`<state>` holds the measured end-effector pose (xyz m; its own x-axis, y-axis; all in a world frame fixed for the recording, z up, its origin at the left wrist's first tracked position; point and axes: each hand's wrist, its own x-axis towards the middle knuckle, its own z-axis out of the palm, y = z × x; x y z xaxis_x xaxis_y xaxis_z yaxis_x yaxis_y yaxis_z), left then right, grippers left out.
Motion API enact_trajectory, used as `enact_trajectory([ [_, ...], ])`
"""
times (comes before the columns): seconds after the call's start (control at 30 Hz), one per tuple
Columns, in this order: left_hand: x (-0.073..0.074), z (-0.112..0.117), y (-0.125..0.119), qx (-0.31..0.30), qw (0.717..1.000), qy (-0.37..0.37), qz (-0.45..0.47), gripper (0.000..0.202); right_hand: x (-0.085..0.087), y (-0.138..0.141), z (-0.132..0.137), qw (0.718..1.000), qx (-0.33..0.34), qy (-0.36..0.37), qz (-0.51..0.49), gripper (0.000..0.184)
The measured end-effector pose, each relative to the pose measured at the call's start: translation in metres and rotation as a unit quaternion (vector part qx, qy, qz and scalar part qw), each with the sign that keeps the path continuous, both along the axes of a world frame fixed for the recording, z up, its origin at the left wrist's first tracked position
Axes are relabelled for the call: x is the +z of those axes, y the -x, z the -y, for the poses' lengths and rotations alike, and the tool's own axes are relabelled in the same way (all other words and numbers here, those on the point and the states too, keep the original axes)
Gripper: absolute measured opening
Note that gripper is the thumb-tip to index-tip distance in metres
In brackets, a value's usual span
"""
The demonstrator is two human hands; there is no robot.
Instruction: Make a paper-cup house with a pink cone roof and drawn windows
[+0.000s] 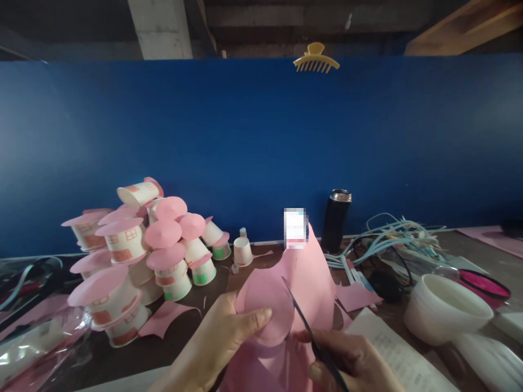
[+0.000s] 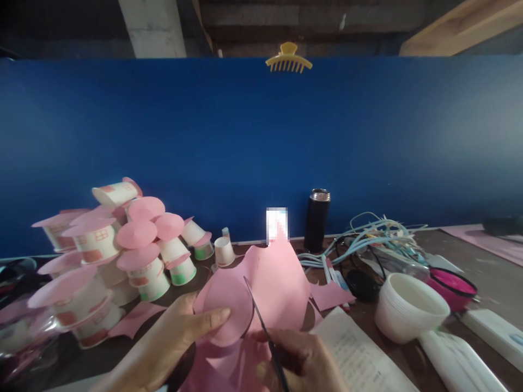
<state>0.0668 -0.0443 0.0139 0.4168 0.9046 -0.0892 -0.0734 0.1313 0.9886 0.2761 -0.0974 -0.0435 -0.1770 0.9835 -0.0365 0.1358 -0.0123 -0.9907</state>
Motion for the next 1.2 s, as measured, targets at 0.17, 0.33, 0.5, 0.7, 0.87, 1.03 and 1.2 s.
enact_trajectory([
  [0.17, -0.0025, -0.0016, 0.0015, -0.013, 1.000, -0.017, -0.002, 0.038, -0.0023, -0.0030, -0.0031, 0.999, -0.009, -0.033, 0.040, 0.061],
  [0.33, -0.0058, -0.0037, 0.0050, -0.024, 0.999, -0.034, -0.018, 0.034, 0.0006, -0.0052, -0.0020, 0.997, -0.011, -0.052, 0.064, 0.059],
  [0.5, -0.0047, -0.0039, 0.0069, -0.012, 0.996, -0.064, -0.052, 0.025, -0.0042, -0.0075, -0.0015, 0.997, -0.018, -0.039, 0.065, 0.057],
  [0.7, -0.0050, -0.0043, 0.0062, -0.026, 0.997, -0.057, -0.042, 0.024, -0.0023, -0.0070, -0.0021, 0.998, -0.019, -0.011, 0.059, 0.055],
  [0.87, -0.0053, -0.0041, 0.0067, -0.032, 0.998, -0.038, -0.024, 0.031, 0.0016, -0.0060, -0.0018, 0.999, -0.021, -0.005, 0.045, 0.055],
  [1.03, -0.0036, -0.0040, 0.0052, -0.034, 0.999, -0.021, -0.004, 0.037, -0.0018, -0.0059, -0.0009, 0.999, -0.016, -0.009, 0.037, 0.054],
  [1.2, 0.0007, -0.0012, -0.0001, -0.005, 1.000, -0.021, 0.002, 0.035, -0.0040, -0.0061, 0.0007, 0.999, -0.016, -0.018, 0.036, 0.058],
])
